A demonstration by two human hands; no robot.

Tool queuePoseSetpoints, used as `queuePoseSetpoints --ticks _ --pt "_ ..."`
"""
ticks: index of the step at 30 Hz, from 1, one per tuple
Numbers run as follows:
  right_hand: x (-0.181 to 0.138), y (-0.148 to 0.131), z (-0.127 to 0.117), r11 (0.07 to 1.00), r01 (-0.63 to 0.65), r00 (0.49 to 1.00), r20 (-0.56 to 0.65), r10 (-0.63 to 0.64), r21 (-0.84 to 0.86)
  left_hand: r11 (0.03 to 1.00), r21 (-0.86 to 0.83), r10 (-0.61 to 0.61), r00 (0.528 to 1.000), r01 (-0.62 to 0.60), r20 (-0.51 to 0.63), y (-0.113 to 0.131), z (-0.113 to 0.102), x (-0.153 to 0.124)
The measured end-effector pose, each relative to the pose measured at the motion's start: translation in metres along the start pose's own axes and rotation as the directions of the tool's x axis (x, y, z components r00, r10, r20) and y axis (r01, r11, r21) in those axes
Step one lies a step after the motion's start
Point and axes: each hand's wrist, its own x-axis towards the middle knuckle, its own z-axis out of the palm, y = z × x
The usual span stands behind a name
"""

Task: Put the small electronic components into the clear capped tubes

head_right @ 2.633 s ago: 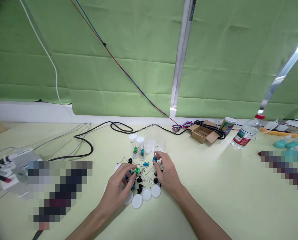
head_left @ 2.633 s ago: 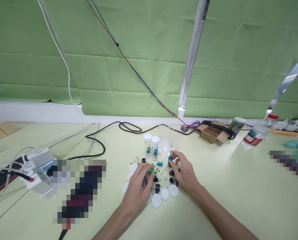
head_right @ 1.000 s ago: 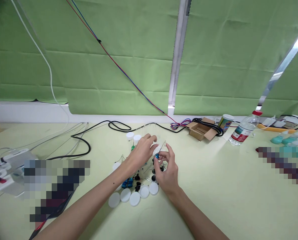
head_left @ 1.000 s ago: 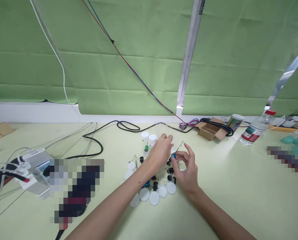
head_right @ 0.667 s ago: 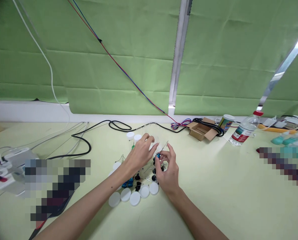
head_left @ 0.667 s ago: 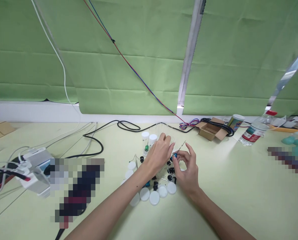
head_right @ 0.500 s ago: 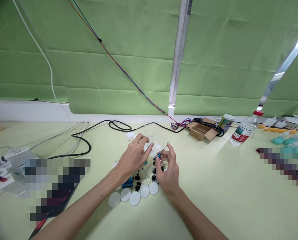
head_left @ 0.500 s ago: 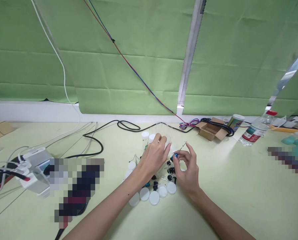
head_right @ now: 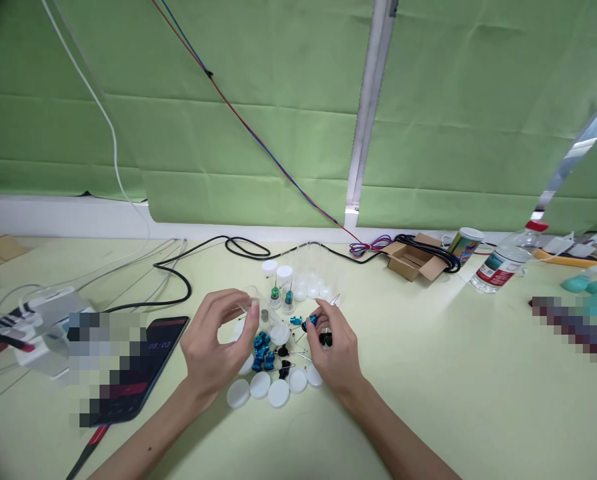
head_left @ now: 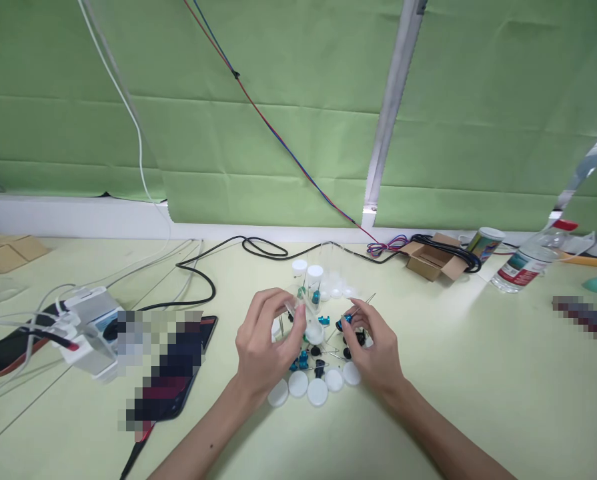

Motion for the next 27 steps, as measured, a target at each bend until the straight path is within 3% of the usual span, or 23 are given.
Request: queuePoseSetpoints --ticks 6,15,27 --pt "-0.001 0.002 0.002 1.0 -0.005 0.999 0.042 0.005 0.009 0.994 -0.015 -0.112 0.994 0.112 0.02 -0.002 0.0 -0.013" --pt "-0.001 -0.001 0.002 0.996 -0.021 0.998 -0.055 0.026 0.09 0.999 -0.025 -0.023 0.976 0.029 0.218 -0.003 0.004 -0.026" --pt "-0.003 -0.001 0.001 0.997 0.073 0.989 -0.134 -0.069 0.031 0.999 -0.034 0.016 0.844 0.002 0.536 -0.009 0.011 -0.039"
